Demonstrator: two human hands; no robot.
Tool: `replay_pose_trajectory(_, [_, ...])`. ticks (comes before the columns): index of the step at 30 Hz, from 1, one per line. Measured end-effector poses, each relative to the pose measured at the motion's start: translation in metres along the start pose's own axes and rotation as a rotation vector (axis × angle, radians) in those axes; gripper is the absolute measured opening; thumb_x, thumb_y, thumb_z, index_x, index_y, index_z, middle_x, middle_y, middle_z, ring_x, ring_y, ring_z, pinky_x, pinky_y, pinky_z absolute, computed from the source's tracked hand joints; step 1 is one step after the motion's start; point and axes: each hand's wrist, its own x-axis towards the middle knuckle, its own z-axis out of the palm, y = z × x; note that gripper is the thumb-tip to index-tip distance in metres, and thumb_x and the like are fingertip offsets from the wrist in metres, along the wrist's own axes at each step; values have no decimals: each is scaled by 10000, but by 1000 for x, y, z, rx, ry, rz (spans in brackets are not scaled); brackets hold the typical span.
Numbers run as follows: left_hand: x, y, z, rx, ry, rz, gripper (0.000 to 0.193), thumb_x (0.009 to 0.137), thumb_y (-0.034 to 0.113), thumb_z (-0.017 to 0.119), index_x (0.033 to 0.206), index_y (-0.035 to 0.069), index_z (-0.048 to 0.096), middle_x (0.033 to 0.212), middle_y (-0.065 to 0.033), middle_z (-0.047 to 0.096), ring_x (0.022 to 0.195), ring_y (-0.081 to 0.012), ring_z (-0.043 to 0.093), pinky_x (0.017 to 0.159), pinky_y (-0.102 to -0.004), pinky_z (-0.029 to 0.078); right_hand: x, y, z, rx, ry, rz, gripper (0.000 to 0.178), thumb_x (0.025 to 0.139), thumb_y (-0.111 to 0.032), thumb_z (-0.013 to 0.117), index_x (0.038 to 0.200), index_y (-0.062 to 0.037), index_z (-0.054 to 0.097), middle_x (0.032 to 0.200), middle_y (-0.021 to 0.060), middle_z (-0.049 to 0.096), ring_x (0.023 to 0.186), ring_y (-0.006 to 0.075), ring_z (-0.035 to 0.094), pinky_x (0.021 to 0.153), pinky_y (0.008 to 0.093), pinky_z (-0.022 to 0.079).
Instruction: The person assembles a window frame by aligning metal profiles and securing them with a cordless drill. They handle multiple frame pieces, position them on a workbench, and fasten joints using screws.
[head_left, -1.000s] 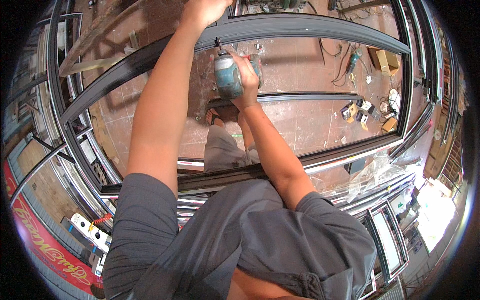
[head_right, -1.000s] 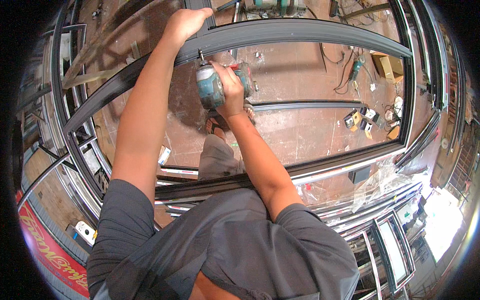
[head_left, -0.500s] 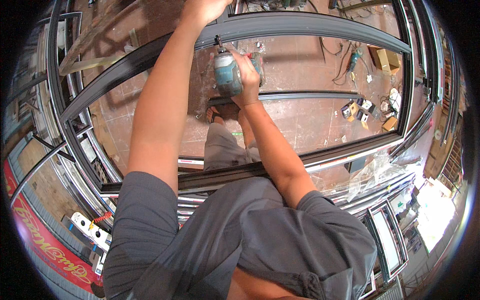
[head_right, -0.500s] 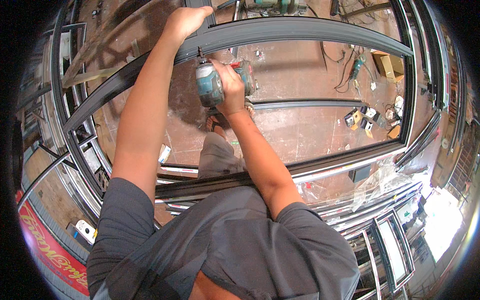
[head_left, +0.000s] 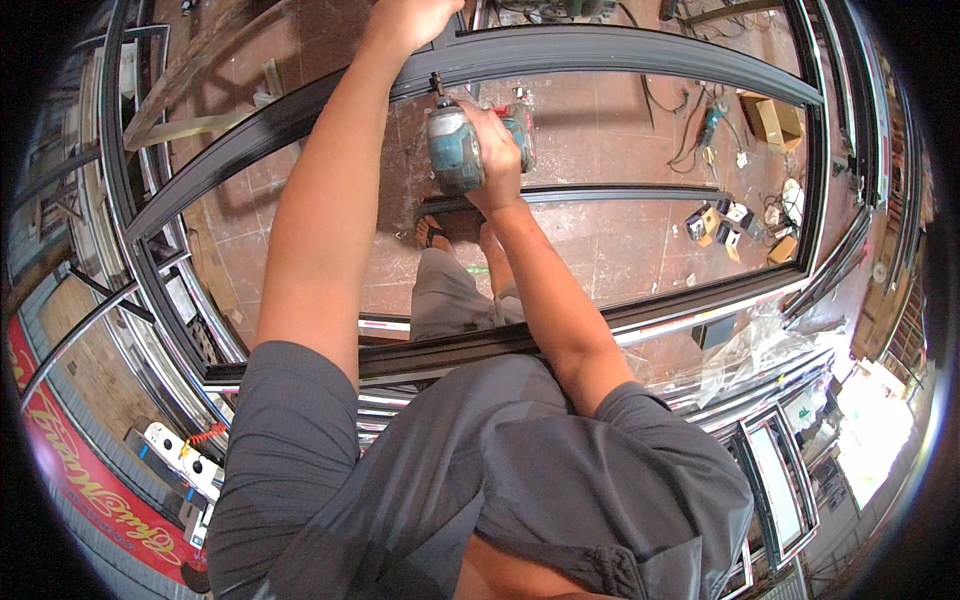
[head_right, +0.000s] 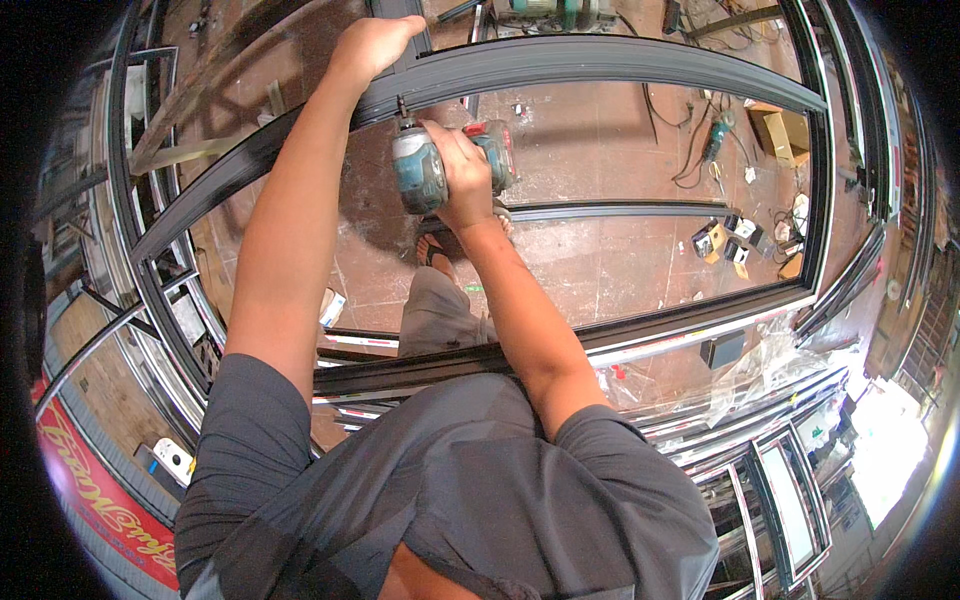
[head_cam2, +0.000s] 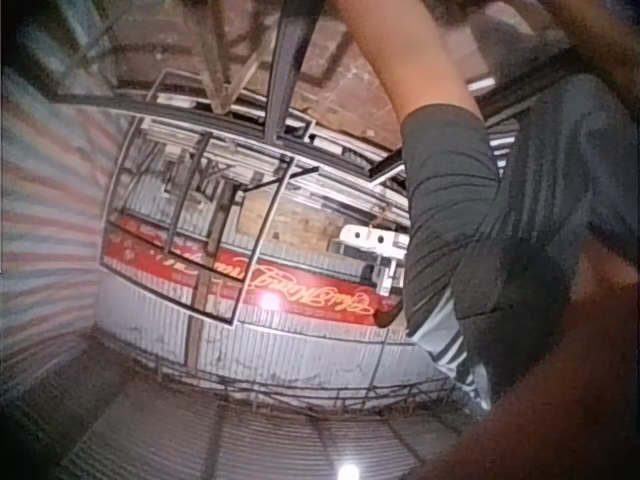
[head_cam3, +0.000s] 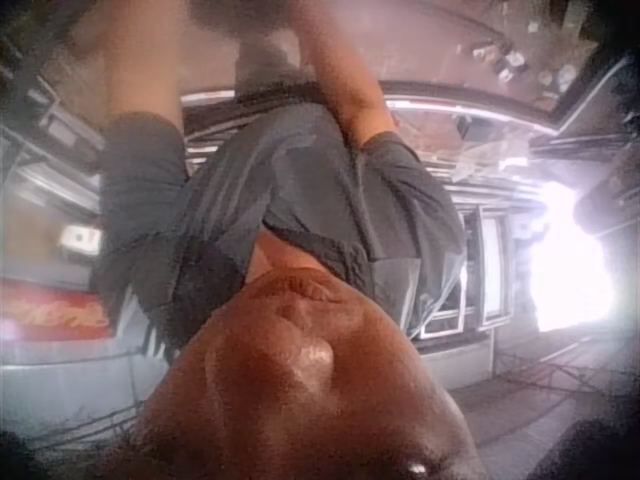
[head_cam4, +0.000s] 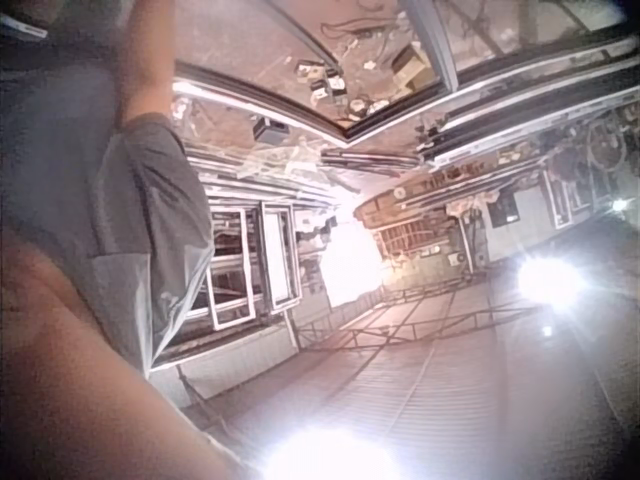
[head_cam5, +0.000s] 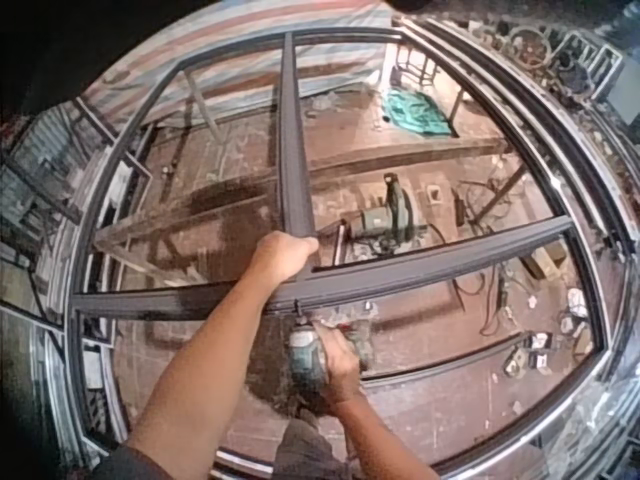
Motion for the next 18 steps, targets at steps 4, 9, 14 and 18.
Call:
replay_pose_trajectory(4, [6, -1, 1, 6, -25, -12, 848, 886, 702, 747, 1288, -41, 823, 1408, -359, 736, 1379, -453, 714, 1168, -464, 538, 0, -5, 4, 23, 39, 9, 637, 793, -114, 854, 1407, -36, 703, 1241, 167, 783, 1041, 391, 766, 922, 466, 609])
replay_pose_trajectory(9, [20, -16, 9, 20, 26, 20, 857, 886, 713, 742, 1280, -44, 824, 1410, -370, 728, 1397, -454, 700, 1168, -474, 532, 5, -8, -7, -42, -9, -45, 557, 860, -106, 799, 1402, -22, 697, 1241, 174, 780, 1047, 388, 762, 924, 472, 607])
replay_pose_trajectory(14, [27, -19, 6, 53, 104, 110, 673, 803, 573, 844, 1058, -49, 856, 1148, -338, 810, 1127, -448, 803, 976, -510, 602, -3, 4, -4, 54, -53, -7, 525, 930, -119, 735, 1441, -24, 665, 1267, 185, 759, 1154, 414, 737, 982, 487, 593])
replay_pose_trajectory(18, [22, -19, -3, -27, -12, -31, 842, 909, 650, 784, 1280, -106, 802, 1342, -298, 797, 1260, -357, 768, 1103, -443, 540, -11, -10, -3, 159, -74, 140, 536, 947, -121, 731, 1469, -29, 655, 1327, 221, 738, 1227, 442, 713, 1078, 476, 577])
